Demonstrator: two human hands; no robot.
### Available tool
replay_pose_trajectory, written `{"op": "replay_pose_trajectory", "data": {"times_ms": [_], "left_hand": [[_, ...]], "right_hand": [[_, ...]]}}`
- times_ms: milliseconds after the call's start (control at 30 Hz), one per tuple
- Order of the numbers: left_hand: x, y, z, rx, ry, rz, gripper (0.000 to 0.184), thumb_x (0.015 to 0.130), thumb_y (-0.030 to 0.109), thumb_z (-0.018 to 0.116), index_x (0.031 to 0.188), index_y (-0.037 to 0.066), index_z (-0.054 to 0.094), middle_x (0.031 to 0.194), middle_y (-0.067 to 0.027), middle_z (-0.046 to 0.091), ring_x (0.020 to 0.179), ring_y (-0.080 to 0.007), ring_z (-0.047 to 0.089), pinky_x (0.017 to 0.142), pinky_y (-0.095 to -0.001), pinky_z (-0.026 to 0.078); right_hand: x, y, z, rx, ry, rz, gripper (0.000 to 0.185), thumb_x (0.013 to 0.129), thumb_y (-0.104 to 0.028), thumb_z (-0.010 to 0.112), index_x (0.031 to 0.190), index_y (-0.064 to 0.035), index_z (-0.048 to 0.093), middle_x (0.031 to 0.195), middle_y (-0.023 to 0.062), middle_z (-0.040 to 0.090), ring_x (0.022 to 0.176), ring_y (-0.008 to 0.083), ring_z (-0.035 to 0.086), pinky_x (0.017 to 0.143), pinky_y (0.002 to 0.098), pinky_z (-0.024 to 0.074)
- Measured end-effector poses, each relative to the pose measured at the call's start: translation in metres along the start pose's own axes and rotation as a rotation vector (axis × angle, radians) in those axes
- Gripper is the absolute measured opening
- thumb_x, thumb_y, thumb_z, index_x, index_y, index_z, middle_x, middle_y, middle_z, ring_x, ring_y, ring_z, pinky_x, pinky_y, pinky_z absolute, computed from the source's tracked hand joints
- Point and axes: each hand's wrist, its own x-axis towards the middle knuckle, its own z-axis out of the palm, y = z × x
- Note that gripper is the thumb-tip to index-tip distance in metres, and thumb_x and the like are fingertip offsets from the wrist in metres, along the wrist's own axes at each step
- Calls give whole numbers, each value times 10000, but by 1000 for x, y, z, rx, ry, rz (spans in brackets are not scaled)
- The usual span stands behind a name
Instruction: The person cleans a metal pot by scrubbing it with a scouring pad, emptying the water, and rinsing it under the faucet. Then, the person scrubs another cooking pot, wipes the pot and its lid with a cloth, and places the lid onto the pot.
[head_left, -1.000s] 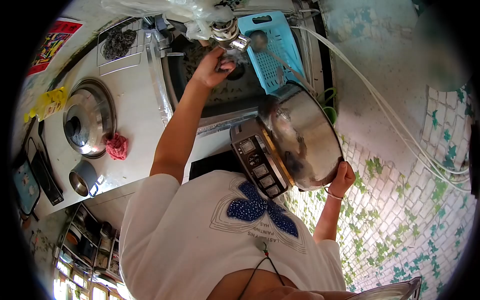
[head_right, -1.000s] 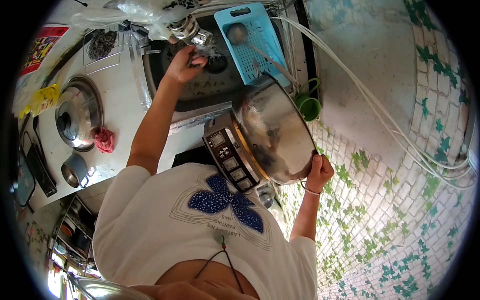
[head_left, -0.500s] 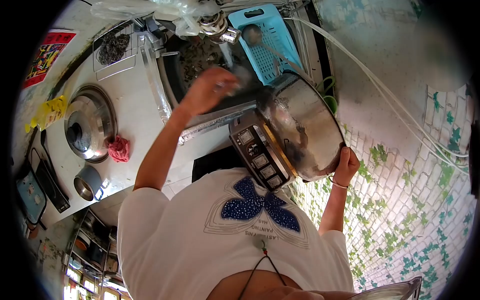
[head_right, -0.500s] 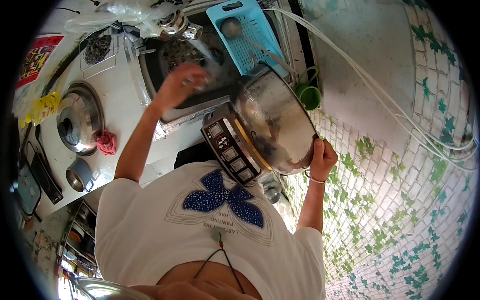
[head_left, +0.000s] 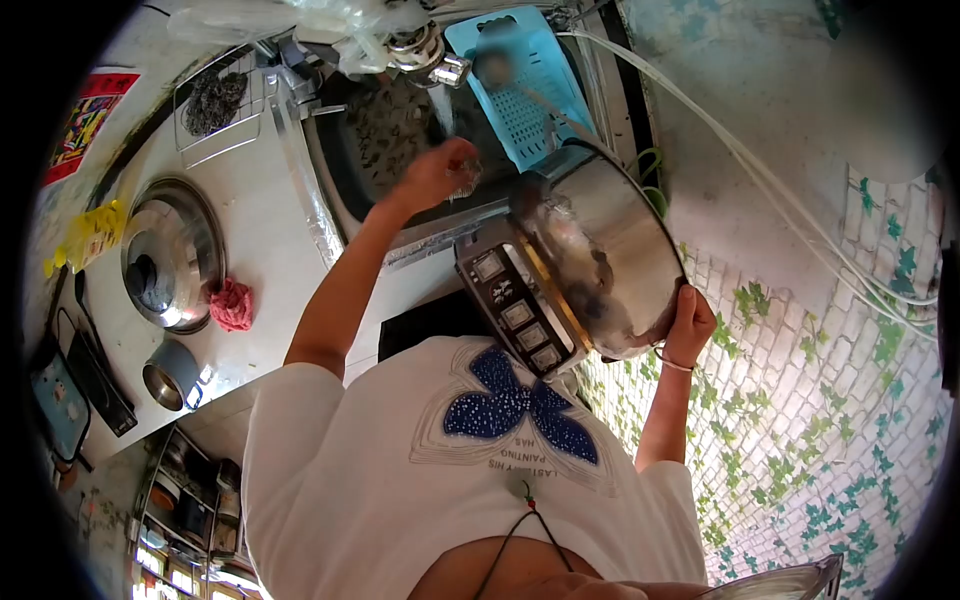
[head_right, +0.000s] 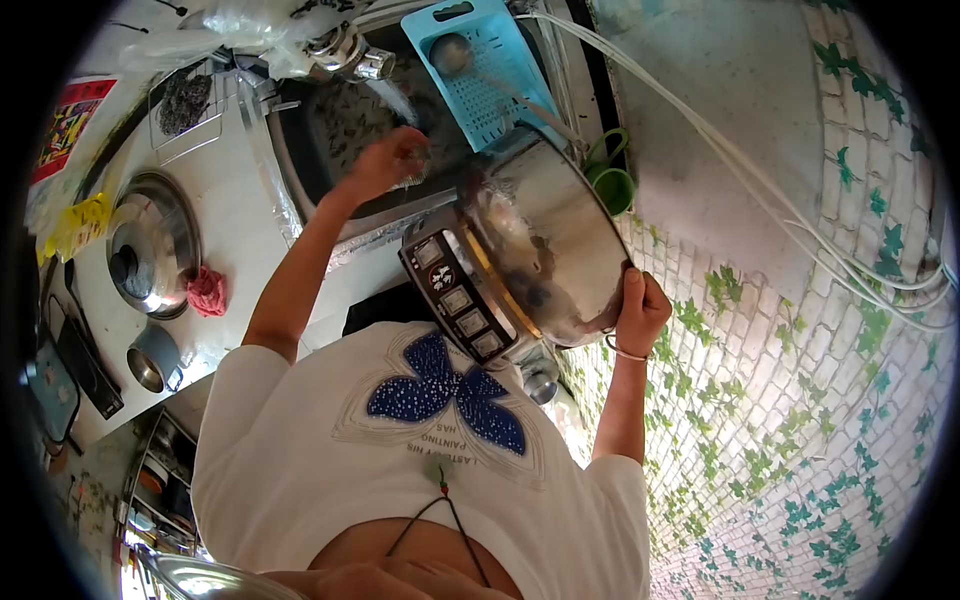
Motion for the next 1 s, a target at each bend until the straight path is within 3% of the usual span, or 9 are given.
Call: {"op": "replay_pose_trajectory", "data": {"times_ms": [67, 233, 300, 433, 533, 600, 700, 800, 1000], "left_hand": [[4, 19, -9, -133, 54, -134, 175, 761, 77, 631, 930, 64, 588, 899, -56, 601, 826, -172, 584, 728, -292, 467], [-26, 125, 18, -225, -385, 109, 132, 747, 121, 655, 872, 86, 632, 822, -26, 612, 783, -134, 570, 696, -271, 456], [-40, 136, 32, 463, -274, 323, 144, 735, 183, 667, 842, 91, 641, 825, -29, 629, 771, -190, 589, 704, -306, 467], [-49, 123, 34, 441, -209, 319, 141, 737, 219, 657, 810, 99, 657, 800, -28, 630, 777, -224, 587, 710, -330, 465], [-30, 91, 16, 43, -248, 57, 128, 747, 190, 652, 845, 110, 677, 825, -40, 642, 786, -219, 600, 685, -300, 467], [-25, 55, 13, 216, -211, -207, 141, 764, 195, 650, 858, 93, 677, 842, -64, 651, 778, -194, 611, 672, -290, 468], [-35, -69, 28, 81, -297, -205, 169, 815, 208, 613, 919, 86, 666, 903, -51, 653, 814, -142, 596, 714, -286, 450], [-49, -86, 18, -432, 139, -522, 262, 851, 283, 577, 996, 69, 618, 932, -37, 630, 892, -107, 559, 765, -302, 423], [-46, -41, -17, -923, 279, -523, 301, 869, 243, 553, 1112, 67, 536, 966, -1, 547, 892, -104, 486, 804, -284, 392]], "right_hand": [[3, 0, -3, -19, -36, -6, 351, 874, -146, 565, 578, -27, 419, 537, -73, 359, 529, 19, 271, 452, 208, 219], [0, -2, -2, -27, -46, 42, 355, 871, -136, 565, 571, -34, 405, 533, -73, 346, 526, 27, 261, 448, 215, 217], [2, 0, -2, -46, -29, 3, 358, 870, -133, 567, 567, -37, 402, 529, -72, 345, 524, 26, 260, 448, 214, 217], [4, -8, 2, -64, -36, 11, 364, 868, -132, 573, 562, -44, 397, 523, -71, 342, 521, 26, 256, 447, 213, 216], [6, -3, -2, -90, -55, -11, 357, 872, -137, 569, 565, -38, 415, 522, -70, 354, 517, 24, 263, 448, 210, 220], [9, -8, 0, -101, -66, -18, 353, 876, -146, 564, 570, -37, 426, 525, -70, 360, 519, 24, 264, 452, 208, 221], [15, -27, -4, -101, -210, 79, 347, 891, -198, 544, 598, -23, 485, 543, -57, 403, 534, 30, 308, 467, 205, 263], [28, -56, -5, -351, -439, 156, 337, 882, -295, 530, 725, 0, 575, 589, 41, 529, 547, 94, 466, 506, 250, 365], [61, -106, 70, -681, -549, -78, 408, 867, -412, 483, 780, -30, 596, 659, 134, 610, 619, 272, 601, 583, 342, 445]]}}
